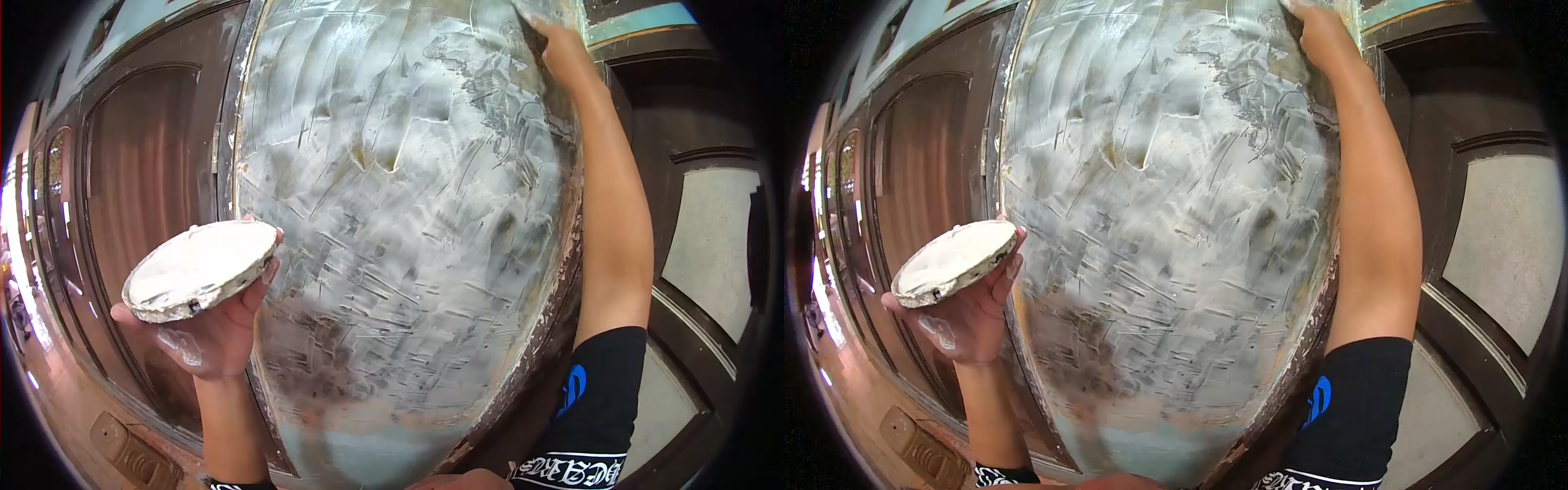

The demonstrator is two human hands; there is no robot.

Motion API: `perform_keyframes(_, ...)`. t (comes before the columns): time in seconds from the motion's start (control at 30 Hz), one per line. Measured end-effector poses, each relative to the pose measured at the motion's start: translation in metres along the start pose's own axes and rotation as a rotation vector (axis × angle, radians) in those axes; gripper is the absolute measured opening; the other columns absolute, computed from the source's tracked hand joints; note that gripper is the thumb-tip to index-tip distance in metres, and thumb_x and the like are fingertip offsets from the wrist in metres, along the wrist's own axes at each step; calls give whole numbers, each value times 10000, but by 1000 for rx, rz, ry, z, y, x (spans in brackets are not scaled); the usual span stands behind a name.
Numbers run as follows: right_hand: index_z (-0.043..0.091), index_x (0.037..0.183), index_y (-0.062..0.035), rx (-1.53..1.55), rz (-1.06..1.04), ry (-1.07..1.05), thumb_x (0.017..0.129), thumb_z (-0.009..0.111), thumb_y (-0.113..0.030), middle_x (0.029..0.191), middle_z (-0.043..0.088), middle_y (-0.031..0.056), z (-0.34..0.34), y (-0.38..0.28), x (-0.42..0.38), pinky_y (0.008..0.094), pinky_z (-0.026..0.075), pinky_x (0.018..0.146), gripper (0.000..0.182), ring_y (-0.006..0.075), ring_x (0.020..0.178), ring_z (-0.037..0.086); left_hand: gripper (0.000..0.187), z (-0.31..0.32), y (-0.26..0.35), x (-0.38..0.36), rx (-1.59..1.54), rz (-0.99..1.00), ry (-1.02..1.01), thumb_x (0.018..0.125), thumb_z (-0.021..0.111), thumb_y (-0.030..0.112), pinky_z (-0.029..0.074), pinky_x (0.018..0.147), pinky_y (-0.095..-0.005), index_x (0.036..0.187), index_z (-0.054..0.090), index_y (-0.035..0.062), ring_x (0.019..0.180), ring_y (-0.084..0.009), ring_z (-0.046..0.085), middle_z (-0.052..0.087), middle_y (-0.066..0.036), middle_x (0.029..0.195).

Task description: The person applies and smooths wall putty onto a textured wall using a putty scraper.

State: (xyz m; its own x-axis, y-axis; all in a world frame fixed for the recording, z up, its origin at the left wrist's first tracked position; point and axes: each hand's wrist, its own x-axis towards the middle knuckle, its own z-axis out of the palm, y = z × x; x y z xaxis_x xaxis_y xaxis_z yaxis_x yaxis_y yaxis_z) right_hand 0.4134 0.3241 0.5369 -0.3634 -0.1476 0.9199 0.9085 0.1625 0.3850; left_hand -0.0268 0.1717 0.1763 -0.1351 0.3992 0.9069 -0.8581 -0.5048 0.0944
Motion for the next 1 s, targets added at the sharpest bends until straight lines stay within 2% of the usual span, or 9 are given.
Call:
perform_keyframes(0.23, 658, 1219, -77, 21, -41, -161, 777, 493, 109, 1052, 653, 283, -32, -57, -127, 482, 482, 904, 507, 455, 1025, 604, 1168, -5, 7, -12, 5, -15, 39, 745, 707, 705, 283, 1110, -695, 1492, 224, -51, 1370, -665, 118, 130, -449, 1500)
perform_keyframes(0.43, 664, 1226, -66, 64, 55, 65, 799, 449, 91, 1084, 654, 272, -45, -26, -83, 461, 489, 913, 503, 445, 1037, 617, 1169, 2, -2, -26, 4, -1, 89, 743, 709, 706, 288, 1114, -687, 1497, 219, -42, 1377, -662, 92, 123, -446, 1505)
perform_keyframes(0.53, 661, 1217, -38, -59, 81, -167, 794, 464, 84, 1095, 650, 275, -35, -34, -92, 464, 484, 925, 482, 440, 1057, 610, 1171, 4, -9, -44, 16, 21, 102, 740, 714, 703, 278, 1121, -684, 1496, 220, -44, 1376, -661, 105, 99, -444, 1511)
perform_keyframes(0.73, 649, 1247, -57, 67, 121, -170, 815, 462, 43, 1100, 649, 270, -53, -70, -168, 421, 492, 906, 482, 422, 1046, 628, 1237, -1, -28, -115, -23, -52, 156, 704, 741, 707, 180, 1140, -711, 1539, 168, -3, 1394, -651, 23, 68, -392, 1553)
perform_keyframes(0.83, 649, 1273, -127, 84, 393, -17, 870, 531, -145, 1124, 690, 194, -75, -78, -188, 375, 505, 877, 421, 356, 1049, 664, 1238, -1, -50, -137, 118, -88, 297, 616, 750, 771, 188, 1134, -723, 1514, 298, 48, 1400, -621, 129, 133, -371, 1554)
perform_keyframes(0.87, 645, 1272, -91, 118, 377, 144, 907, 553, -184, 1099, 726, 140, -77, -83, -201, 332, 502, 880, 388, 260, 1012, 698, 1228, -10, -60, -140, 127, -111, 109, 599, 747, 786, 194, 1123, -738, 1500, 335, 61, 1400, -600, 166, 169, -366, 1544)
perform_keyframes(0.9, 642, 1266, -26, 251, 439, 206, 944, 589, -188, 1095, 740, 86, -86, -102, -211, 277, 492, 880, 364, 150, 983, 684, 1220, -16, -68, -145, 130, -136, -81, 581, 743, 802, 199, 1111, -752, 1486, 372, 73, 1401, -578, 204, 206, -362, 1534)
perform_keyframes(0.93, 655, 1213, 48, 541, 576, 236, 959, 620, -140, 1093, 725, 67, -94, -128, -226, 241, 479, 885, 318, 108, 990, 649, 1197, -8, -67, -158, -153, -194, 162, 582, 737, 809, 205, 1089, -777, 1474, 400, 86, 1400, -556, 236, 260, -361, 1509)
perform_keyframes(1.0, 694, 1117, 49, 933, 664, 190, 926, 650, -58, 1009, 722, 62, -123, -191, -260, 238, 497, 840, 224, 104, 937, 645, 1192, -18, -79, -172, -121, -260, 149, 582, 746, 799, 252, 1073, -772, 1472, 405, 83, 1360, -574, 294, 275, -364, 1497)
